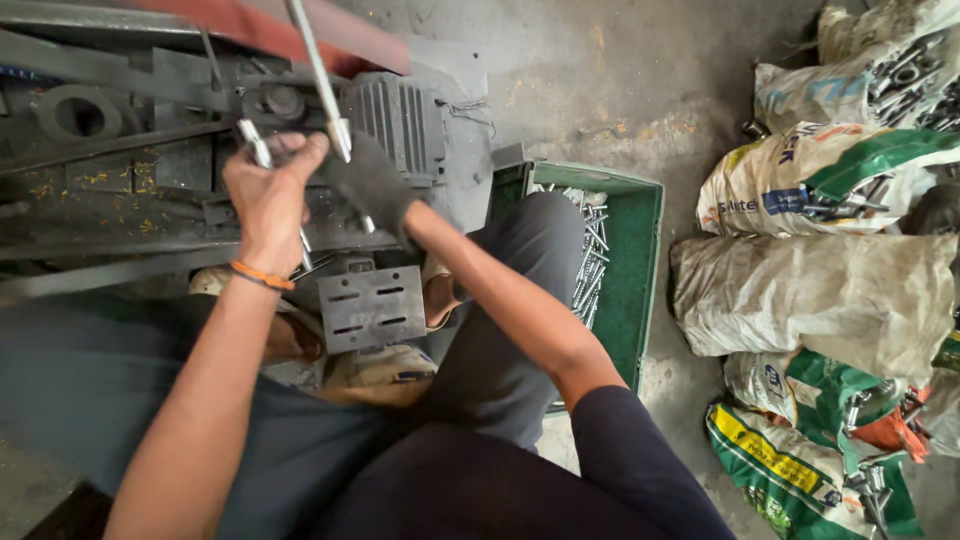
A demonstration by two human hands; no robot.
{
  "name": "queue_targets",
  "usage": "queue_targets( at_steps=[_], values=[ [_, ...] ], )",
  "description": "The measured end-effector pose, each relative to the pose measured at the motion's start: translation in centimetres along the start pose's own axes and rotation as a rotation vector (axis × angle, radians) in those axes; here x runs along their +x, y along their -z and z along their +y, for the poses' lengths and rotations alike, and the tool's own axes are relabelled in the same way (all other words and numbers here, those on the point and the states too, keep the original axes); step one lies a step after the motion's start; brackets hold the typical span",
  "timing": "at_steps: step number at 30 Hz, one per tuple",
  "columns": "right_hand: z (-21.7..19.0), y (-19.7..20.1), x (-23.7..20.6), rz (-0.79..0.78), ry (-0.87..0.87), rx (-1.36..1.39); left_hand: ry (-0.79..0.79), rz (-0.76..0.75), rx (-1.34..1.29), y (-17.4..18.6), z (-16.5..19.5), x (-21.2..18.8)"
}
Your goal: The person sits on the floor at a bench-mounted grinding/polishing machine, holding several perforated metal tubes in one hand and pressing each tube against the rotating spindle to grind and polish its surface, repositioning the tubes repeatedly and setting finished tubes aside.
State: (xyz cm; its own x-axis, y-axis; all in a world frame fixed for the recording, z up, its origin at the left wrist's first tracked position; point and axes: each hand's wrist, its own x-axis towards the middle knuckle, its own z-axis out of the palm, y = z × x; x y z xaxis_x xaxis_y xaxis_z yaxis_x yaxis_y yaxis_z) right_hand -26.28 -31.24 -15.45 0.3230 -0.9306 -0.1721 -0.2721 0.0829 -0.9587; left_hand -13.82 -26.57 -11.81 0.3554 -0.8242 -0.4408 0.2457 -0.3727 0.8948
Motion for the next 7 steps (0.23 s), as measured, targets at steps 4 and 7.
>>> queue_targets(
  at_steps=[4,7],
  values=[
    [1.7,-0.7,-0.1,-0.079,0.188,0.181,-0.168,-0.102,-0.116,-0.9,-2.0,0.2],
    [2.7,-1.4,-0.4,0.039,-0.005,0.075,-0.017,-0.073,-0.175,-0.9,-3.0,0.5]
  ],
)
